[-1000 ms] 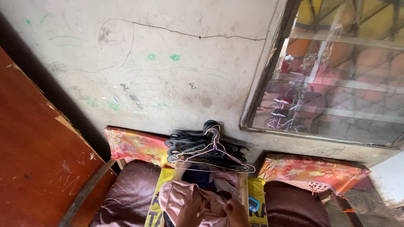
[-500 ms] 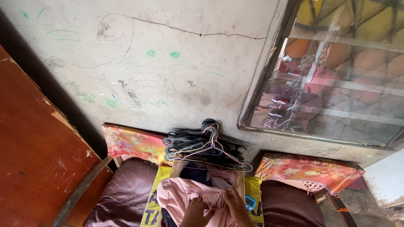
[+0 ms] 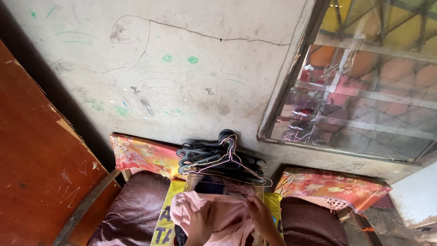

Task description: Placing clothes on hangers and hanging them on an outdoor clothesline.

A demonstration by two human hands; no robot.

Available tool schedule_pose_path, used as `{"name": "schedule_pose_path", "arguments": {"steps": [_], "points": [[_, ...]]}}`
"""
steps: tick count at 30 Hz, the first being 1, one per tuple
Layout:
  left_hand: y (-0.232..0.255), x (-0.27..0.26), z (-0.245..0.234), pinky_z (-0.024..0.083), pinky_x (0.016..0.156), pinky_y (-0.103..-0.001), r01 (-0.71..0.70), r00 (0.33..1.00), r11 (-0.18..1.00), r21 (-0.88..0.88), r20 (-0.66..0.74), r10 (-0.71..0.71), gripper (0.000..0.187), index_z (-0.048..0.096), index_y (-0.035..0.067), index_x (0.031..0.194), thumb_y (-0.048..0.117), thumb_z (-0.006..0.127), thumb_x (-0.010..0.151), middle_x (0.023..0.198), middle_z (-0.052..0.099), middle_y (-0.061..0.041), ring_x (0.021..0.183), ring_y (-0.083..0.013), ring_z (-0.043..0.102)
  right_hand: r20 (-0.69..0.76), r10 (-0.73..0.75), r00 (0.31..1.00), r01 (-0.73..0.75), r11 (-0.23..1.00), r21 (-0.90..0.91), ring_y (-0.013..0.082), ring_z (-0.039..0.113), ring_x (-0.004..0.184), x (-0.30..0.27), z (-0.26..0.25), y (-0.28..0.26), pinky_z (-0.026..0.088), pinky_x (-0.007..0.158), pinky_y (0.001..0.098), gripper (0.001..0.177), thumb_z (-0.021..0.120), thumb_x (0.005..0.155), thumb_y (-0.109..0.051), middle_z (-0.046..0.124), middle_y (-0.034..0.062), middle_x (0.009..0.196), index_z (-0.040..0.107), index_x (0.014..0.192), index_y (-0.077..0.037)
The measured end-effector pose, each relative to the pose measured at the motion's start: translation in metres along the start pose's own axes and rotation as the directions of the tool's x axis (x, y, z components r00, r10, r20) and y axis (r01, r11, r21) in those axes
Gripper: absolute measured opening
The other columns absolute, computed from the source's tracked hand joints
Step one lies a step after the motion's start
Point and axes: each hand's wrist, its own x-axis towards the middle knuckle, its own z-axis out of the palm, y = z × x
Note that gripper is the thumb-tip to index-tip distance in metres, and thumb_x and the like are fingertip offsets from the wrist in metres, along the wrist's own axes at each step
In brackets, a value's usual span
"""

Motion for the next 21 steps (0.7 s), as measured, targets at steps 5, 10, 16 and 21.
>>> {"name": "schedule_pose_path", "arguments": {"steps": [5,10,16,21], "points": [[-0.005,0.001,-0.012,0.034,0.081,-0.045,0.078,0.943,0.993,-0.093,0.329,-0.043,0.04,0.066,0.013,0.102,0.052,0.06,0.091,0.07,0.072,-0.002,0.058,-0.018,0.07,-0.058,-0.035,0.998,0.036,0.999,0.004,0.011,0.055,0.064,0.002,-0.016,-0.031,0.045,0.062,0.0265,0.019,0.063,0.098,-0.032,0.062,0.0009,0.076,0.067,0.096,-0.014],[-0.024,-0.001,0.003,0.051,0.077,-0.036,0.02,0.974,0.987,-0.158,0.227,0.017,0.022,0.076,0.014,0.115,0.016,0.069,0.095,0.085,0.062,0.0,0.072,-0.0154,0.062,-0.056,-0.194,0.979,0.167,0.934,-0.316,0.0089,0.044,0.047,-0.01,-0.018,-0.069,0.038,0.051,0.0269,0.023,0.061,0.096,-0.039,0.062,-0.0013,0.062,0.073,0.11,-0.025],[-0.013,0.003,0.008,0.066,0.097,-0.032,0.491,0.87,0.795,-0.356,0.241,-0.429,0.045,0.066,0.027,0.136,0.013,0.058,0.094,0.114,0.079,-0.007,0.105,-0.0225,0.079,-0.209,-0.508,0.836,0.417,0.835,-0.36,0.0166,0.071,0.087,-0.027,0.027,-0.052,0.061,0.074,0.0289,0.018,0.071,0.091,-0.023,0.071,0.0038,0.102,0.064,0.105,-0.014],[0.022,0.01,-0.008,0.052,0.068,-0.017,0.274,0.954,0.91,-0.311,-0.033,-0.298,0.031,0.078,0.015,0.12,0.026,0.069,0.092,0.076,0.084,0.004,0.053,-0.0036,0.062,0.347,-0.112,0.931,0.241,0.904,-0.354,0.0261,0.077,0.094,-0.029,0.08,0.038,0.055,0.075,0.0357,0.053,0.058,0.077,-0.011,0.079,0.0087,0.101,0.064,0.13,-0.015]]}}
